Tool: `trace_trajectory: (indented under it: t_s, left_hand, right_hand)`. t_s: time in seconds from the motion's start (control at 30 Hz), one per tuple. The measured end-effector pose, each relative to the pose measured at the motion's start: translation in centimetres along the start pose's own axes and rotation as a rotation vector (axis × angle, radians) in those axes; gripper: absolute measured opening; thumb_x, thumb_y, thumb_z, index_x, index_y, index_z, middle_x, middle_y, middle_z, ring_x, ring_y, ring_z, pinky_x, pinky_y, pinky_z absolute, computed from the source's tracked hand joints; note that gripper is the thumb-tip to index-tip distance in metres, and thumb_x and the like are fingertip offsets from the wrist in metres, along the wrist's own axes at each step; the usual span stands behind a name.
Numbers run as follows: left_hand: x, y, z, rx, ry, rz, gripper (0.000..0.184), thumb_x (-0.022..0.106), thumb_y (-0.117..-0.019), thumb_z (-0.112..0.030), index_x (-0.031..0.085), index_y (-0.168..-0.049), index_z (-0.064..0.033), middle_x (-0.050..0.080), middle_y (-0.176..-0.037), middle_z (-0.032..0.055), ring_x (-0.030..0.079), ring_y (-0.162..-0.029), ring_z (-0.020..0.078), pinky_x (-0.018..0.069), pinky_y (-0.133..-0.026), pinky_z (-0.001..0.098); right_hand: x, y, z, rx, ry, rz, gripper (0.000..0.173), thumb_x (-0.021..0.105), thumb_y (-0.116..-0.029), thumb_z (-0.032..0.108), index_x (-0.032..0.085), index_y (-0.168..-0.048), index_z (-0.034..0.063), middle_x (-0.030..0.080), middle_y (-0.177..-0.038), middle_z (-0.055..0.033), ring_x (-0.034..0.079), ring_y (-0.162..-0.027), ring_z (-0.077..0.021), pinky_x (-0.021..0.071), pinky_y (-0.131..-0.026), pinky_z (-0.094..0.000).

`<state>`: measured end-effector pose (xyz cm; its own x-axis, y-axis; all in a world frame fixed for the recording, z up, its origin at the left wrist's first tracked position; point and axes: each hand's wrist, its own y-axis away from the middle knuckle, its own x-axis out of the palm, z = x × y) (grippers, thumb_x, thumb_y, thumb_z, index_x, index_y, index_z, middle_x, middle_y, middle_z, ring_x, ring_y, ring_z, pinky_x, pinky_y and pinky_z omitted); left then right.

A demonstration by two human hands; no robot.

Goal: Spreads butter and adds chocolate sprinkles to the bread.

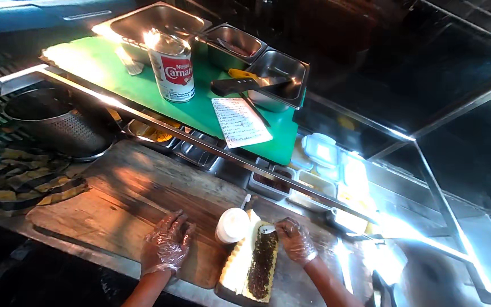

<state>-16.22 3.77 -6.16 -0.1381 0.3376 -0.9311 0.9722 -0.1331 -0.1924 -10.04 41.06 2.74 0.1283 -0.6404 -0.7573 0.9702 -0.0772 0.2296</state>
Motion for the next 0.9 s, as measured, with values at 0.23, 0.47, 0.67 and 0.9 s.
trace_trajectory:
  t_s: [0.23, 0.47, 0.67, 0.9]
  left_hand:
    - [0.2, 0.0, -0.1, -0.026, -0.002, 0.014, 0.057, 0.041, -0.0968, -0.060, 0.072, -0.127, -0.0233, 0.064, -0.141, 0.0000, 0.057, -0.135, 0.0250, 0.0466, -0.106, 0.0524]
    - [0.3, 0.0, 0.0, -0.004, 0.003, -0.015, 0.056, 0.042, -0.0969, -0.059, 0.073, -0.125, -0.0208, 0.066, -0.139, 0.0020, 0.059, -0.133, 0.0265, 0.0468, -0.108, 0.0510]
    - [0.5, -0.1, 0.1, 0.014, -0.009, -0.044, 0.057, 0.042, -0.0971, -0.058, 0.073, -0.125, -0.0201, 0.066, -0.139, 0.0023, 0.059, -0.132, 0.0274, 0.0471, -0.106, 0.0516]
    - [0.2, 0.0, -0.1, 0.007, -0.003, -0.023, 0.057, 0.042, -0.0970, -0.057, 0.073, -0.125, -0.0185, 0.066, -0.139, 0.0040, 0.059, -0.132, 0.0295, 0.0469, -0.106, 0.0536]
  right_hand:
    - [-0.3, 0.5, 1.3, 0.346, -0.245, -0.058, 0.016, 0.068, -0.0923, 0.016, 0.075, -0.101, 0.0037, 0.074, -0.093, -0.0060, 0.069, -0.089, -0.0118, 0.0556, -0.087, -0.0328]
    - [1.7, 4.2, 2.8, 0.516, -0.078, -0.154, 0.022, 0.064, -0.0964, 0.021, 0.076, -0.109, 0.0072, 0.077, -0.102, -0.0101, 0.073, -0.100, -0.0227, 0.0560, -0.093, -0.0458]
    - [2.3, 3.9, 2.7, 0.440, -0.104, -0.264, 0.023, 0.063, -0.0969, 0.019, 0.077, -0.109, 0.0059, 0.077, -0.105, -0.0108, 0.073, -0.102, -0.0229, 0.0561, -0.095, -0.0449]
    - [1.8, 2.0, 2.5, 0.524, -0.093, -0.145, 0.025, 0.059, -0.0996, 0.023, 0.075, -0.113, 0.0100, 0.076, -0.108, -0.0083, 0.071, -0.106, -0.0209, 0.0537, -0.097, -0.0438]
